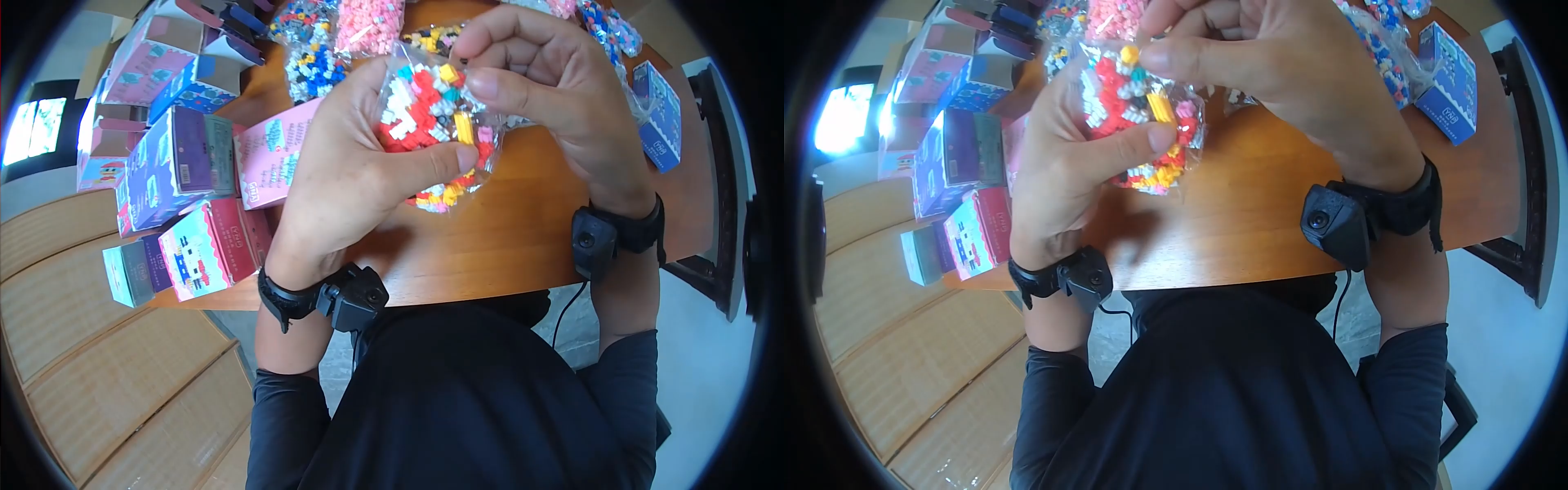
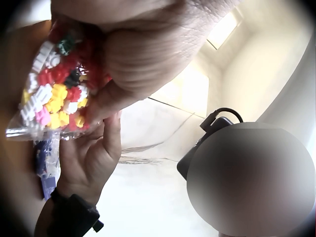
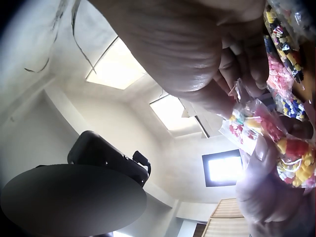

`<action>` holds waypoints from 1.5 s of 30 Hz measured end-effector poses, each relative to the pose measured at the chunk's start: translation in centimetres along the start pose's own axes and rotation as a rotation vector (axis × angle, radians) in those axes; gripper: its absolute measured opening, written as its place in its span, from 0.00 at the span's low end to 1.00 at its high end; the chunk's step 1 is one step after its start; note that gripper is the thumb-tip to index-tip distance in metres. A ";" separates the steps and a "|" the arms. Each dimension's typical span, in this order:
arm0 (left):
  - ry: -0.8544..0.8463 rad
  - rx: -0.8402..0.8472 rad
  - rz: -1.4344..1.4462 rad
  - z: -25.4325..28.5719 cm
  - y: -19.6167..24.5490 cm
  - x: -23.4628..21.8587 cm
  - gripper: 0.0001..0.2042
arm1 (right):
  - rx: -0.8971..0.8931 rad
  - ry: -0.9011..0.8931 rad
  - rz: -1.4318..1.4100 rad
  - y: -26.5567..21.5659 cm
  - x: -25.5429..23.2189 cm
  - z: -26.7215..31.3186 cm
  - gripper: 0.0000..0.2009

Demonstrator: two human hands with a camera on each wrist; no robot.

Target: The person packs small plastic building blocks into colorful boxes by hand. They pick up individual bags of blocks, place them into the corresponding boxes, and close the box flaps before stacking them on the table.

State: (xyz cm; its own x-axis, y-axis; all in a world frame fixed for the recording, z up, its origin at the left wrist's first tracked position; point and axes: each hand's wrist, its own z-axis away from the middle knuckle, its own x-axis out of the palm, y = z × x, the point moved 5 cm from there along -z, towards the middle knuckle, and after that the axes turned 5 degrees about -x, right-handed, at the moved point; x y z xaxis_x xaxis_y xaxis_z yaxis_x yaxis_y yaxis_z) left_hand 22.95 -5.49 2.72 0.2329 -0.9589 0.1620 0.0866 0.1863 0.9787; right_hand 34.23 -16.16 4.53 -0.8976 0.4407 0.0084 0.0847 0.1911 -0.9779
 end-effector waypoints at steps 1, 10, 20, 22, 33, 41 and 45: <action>-0.004 0.008 0.000 0.0 0.0 0.0 0.23 | -0.017 0.021 -0.010 0.2 -0.2 0.1 0.05; -0.009 -0.046 0.122 0.0 0.5 0.4 0.16 | 0.067 -0.021 0.031 -0.1 -0.2 0.3 0.12; 0.119 -0.038 0.051 0.3 1.4 -0.9 0.13 | -0.030 0.177 0.016 1.5 -1.2 -0.3 0.11; 0.185 0.011 -0.145 0.4 1.8 -1.8 0.13 | 0.003 0.161 -0.061 2.3 -0.7 -0.4 0.12; 0.242 0.138 -0.201 1.5 3.7 -2.5 0.13 | 0.186 -0.112 -0.283 2.8 1.7 0.0 0.13; 0.170 0.050 -0.143 2.0 3.8 -2.4 0.14 | 0.365 -0.176 -0.313 4.0 2.8 0.6 0.05; 0.176 0.025 -0.109 2.0 4.0 -3.0 0.14 | 0.367 -0.222 -0.365 3.9 3.2 0.6 0.05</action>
State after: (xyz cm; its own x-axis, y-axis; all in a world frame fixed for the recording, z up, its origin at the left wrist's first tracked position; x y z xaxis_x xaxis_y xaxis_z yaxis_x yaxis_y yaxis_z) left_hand 20.63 -2.35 6.37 0.3890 -0.9207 0.0324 0.0968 0.0759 0.9924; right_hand 31.40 -14.56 0.57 -0.9133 0.2003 0.3547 -0.3691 -0.0387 -0.9286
